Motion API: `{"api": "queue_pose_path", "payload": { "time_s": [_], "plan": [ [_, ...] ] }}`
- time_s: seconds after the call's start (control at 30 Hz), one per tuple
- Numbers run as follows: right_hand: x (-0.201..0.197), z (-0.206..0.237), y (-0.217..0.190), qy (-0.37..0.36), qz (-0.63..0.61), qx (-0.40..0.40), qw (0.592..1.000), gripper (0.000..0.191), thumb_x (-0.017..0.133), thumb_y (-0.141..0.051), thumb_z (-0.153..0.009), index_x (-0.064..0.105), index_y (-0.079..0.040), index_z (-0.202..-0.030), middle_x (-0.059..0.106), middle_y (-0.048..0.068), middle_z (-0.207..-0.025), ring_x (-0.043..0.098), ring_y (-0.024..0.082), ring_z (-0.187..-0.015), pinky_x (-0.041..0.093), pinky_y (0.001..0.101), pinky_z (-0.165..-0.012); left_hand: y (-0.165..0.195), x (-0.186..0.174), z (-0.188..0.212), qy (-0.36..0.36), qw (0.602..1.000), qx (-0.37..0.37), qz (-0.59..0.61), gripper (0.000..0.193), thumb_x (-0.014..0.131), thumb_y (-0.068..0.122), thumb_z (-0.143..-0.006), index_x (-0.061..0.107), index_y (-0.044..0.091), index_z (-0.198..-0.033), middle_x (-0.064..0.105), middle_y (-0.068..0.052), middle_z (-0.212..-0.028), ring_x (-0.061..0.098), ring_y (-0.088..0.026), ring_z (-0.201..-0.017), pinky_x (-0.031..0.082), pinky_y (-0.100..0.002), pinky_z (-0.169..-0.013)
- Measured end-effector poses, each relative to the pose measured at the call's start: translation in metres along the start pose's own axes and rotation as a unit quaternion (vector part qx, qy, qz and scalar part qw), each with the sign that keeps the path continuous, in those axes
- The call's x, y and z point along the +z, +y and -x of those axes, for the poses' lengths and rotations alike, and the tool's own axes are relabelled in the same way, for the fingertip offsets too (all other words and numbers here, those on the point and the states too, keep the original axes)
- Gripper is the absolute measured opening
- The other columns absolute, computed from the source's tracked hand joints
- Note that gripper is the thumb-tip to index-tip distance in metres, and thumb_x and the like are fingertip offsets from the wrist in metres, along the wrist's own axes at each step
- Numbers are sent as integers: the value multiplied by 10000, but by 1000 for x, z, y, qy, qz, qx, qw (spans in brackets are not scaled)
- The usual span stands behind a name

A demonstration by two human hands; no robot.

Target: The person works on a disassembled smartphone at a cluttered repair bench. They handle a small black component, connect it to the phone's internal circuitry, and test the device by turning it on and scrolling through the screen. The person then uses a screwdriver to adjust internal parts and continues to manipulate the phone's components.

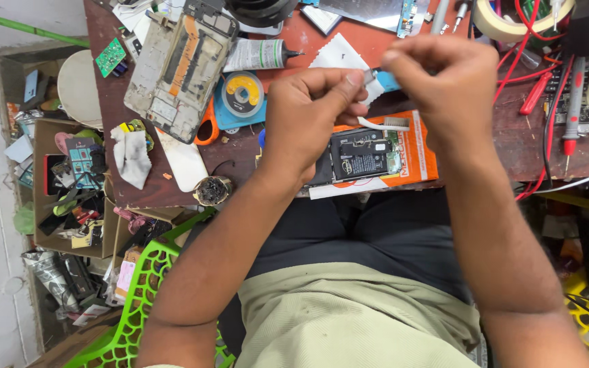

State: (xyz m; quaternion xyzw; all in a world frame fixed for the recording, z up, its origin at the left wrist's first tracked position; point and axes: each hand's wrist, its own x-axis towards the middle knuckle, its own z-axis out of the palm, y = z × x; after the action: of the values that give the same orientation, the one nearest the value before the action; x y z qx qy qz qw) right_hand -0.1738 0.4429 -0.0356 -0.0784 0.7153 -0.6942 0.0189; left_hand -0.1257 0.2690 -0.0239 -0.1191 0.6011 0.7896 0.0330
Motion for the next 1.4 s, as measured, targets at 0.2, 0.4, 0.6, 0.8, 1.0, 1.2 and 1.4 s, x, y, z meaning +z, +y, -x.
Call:
{"api": "queue_pose_path", "payload": {
  "time_s": [0.2, 0.4, 0.6, 0.8, 1.0, 1.2, 1.4],
  "plan": [
    [8, -7, -23, -88, -33, 32, 995, 202, 698, -80, -954, 728, -7, -1140, 752, -20, -967, 694, 30, -880, 560, 155, -768, 5, -10, -5, 37, 999, 17, 26, 231, 710, 157, -973, 761, -62, -1027, 754, -92, -867, 718, -126, -726, 622, -272, -657],
    [8, 3, -9, -87, -108, 56, 989, 157, 759, -73, -1004, 746, 46, -1105, 763, 62, -959, 731, 114, -839, 651, 263, -741, 10, -11, 1, 29, 999, 35, -25, 215, 734, 157, -952, 768, -37, -1037, 758, -90, -876, 732, -122, -743, 628, -262, -676],
    [13, 4, -13, -47, -59, 126, 989, 157, 729, -74, -928, 763, 3, -1061, 761, -5, -866, 569, 45, -623, 465, 166, -555, 9, -11, 1, 74, 996, 23, 44, 205, 749, 161, -957, 779, -29, -1025, 731, -56, -833, 653, -93, -683, 556, -231, -627],
    [31, 15, -15, -51, -44, -21, 998, 180, 770, -62, -1006, 744, 34, -1157, 734, 50, -1015, 712, 79, -865, 623, 221, -686, 8, -6, 1, 83, 993, 2, 82, 209, 772, 160, -924, 791, -17, -1034, 723, -37, -798, 623, -83, -657, 536, -234, -606],
    [30, 9, -12, -45, -35, 26, 998, 136, 748, -101, -1024, 747, 30, -1064, 724, 10, -885, 689, 65, -776, 592, 207, -635, 1, 4, -4, 109, 989, 97, 5, 216, 775, 170, -938, 790, -19, -1042, 721, -25, -799, 616, -71, -684, 513, -224, -617],
    [15, -4, -14, -90, 223, -119, 963, 122, 810, -89, -994, 771, -18, -1085, 679, 47, -872, 580, 160, -704, 454, 338, -644, -4, -13, -14, 70, 995, 61, 48, 214, 625, 195, -1048, 693, 1, -1104, 650, -26, -860, 654, -104, -734, 558, -257, -677],
    [18, -29, -18, -71, 443, -336, 828, 173, 777, -32, -881, 796, -70, -1048, 684, 85, -960, 620, 316, -928, 496, 413, -807, 3, -19, -7, 5, 996, -8, 89, 298, 476, 325, -1091, 556, 48, -1016, 625, -37, -821, 665, -120, -682, 568, -268, -624]
  ]
}}
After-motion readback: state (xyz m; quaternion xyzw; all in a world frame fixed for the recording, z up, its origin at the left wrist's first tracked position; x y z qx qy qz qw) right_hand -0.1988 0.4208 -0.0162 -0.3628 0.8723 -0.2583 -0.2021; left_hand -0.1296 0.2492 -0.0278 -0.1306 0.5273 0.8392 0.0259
